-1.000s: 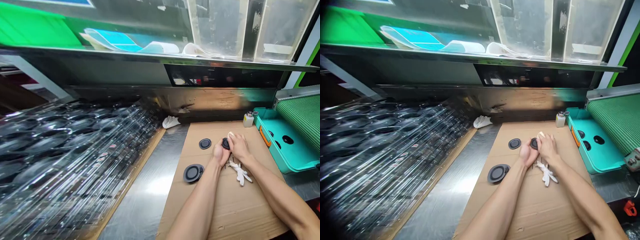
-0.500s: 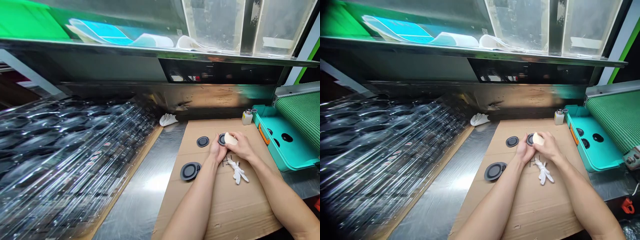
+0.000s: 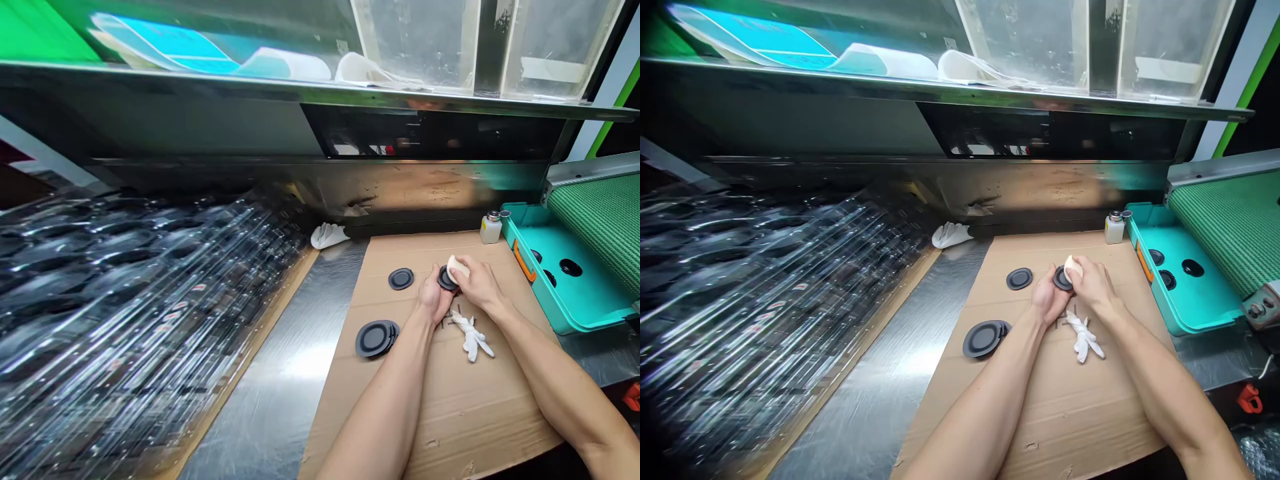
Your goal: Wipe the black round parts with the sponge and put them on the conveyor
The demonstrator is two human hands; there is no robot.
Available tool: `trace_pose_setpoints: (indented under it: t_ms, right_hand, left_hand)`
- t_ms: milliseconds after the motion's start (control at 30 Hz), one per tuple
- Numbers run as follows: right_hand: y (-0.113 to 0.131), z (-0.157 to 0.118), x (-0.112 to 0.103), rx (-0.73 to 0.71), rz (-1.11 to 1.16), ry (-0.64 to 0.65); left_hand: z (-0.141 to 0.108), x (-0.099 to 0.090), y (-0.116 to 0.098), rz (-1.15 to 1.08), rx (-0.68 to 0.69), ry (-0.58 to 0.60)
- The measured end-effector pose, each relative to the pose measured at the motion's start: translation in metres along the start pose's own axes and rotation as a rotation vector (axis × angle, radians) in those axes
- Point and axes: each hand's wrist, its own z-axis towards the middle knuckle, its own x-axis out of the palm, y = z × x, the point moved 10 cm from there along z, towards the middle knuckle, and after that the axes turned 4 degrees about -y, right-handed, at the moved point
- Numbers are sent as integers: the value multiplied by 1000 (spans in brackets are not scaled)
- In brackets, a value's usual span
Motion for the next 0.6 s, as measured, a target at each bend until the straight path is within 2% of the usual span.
trace_pose_setpoints:
  t_ms: [100,200,300,400,533,600]
  right_hand:
    - [2,-2,11,-41,98,94]
    - [-7,0,9,9,187,58]
    - [-10,3,19,11,229,166]
    - [-16,6,7,33,152,87]
    - [-14,5,8,14,34,160]
    - [-19,6,-3,76,-88,66]
  left_hand:
    - [0,0,1,-5,-13,14]
    - [1,0,0,6,-1,33]
    - [1,0,2,20,-12,38]
    - [1,1,2,31,-1,36]
    - [-1,0,3,36,-12,12]
    - [-1,0,2,24,-7,12]
